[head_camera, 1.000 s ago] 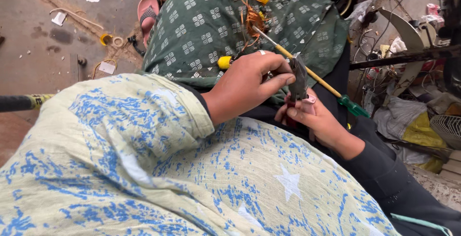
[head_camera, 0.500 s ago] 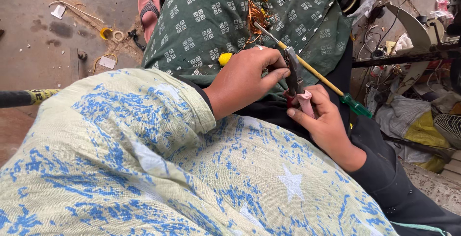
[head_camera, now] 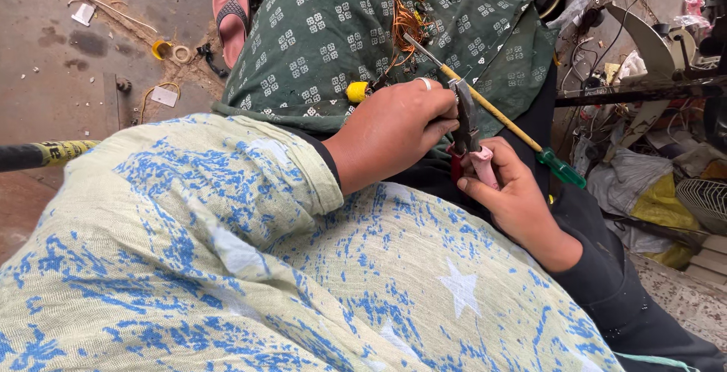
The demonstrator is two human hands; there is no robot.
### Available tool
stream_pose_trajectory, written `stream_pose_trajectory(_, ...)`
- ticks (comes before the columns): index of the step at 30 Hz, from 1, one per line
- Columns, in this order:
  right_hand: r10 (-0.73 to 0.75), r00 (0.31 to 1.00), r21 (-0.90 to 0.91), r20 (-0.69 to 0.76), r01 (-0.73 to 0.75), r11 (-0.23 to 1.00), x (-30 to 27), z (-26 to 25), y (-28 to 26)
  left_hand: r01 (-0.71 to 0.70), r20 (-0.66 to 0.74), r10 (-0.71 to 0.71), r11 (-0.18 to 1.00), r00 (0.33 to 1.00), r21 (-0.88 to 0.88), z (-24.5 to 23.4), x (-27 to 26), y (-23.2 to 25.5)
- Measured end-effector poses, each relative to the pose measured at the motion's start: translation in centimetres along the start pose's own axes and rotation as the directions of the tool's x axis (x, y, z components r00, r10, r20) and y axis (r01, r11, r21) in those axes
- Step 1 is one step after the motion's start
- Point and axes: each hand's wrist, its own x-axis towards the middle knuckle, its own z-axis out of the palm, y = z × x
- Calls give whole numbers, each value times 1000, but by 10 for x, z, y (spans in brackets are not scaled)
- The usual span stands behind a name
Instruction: The person is repairing a small yellow electrical component by stripping copper wires with pliers and using a screwdriver to adjust internal connections. They repeatedly strip, twist, and insert the wires into the component while seated in a workshop environment.
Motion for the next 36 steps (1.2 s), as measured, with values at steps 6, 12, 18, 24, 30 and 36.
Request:
stream_pose_trajectory(6, 154, 985, 241, 76, -168, 956, 9, 8, 17, -37, 23, 37, 999, 999, -7, 2, -2, 0)
stream_pose_trajectory(12, 288, 919, 206, 271, -347, 915, 17, -2, 21, -29, 15, 30, 996, 999, -86, -1, -8, 1)
stream_pose_trajectory(18, 219, 939, 275, 265, -291, 916, 14, -6, 26, -87, 1, 88, 980, 996, -177, -8, -5, 12)
stream_pose_trajectory(24, 133, 973, 312, 189, -188, 931, 11, -15, 36, 105, 122, -72, 952, 990, -289, -17, -1, 28)
stream_pose_trajectory(30, 104, 969, 200, 223, -150, 968, 15, -11, 34, 106, 99, -71, 903, 993, -416, 5, -7, 29)
stream_pose_trajectory(36, 54, 890, 329, 452, -222, 918, 33, -12, 3, 276, 226, -167, 710, 960, -648, 8, -1, 23)
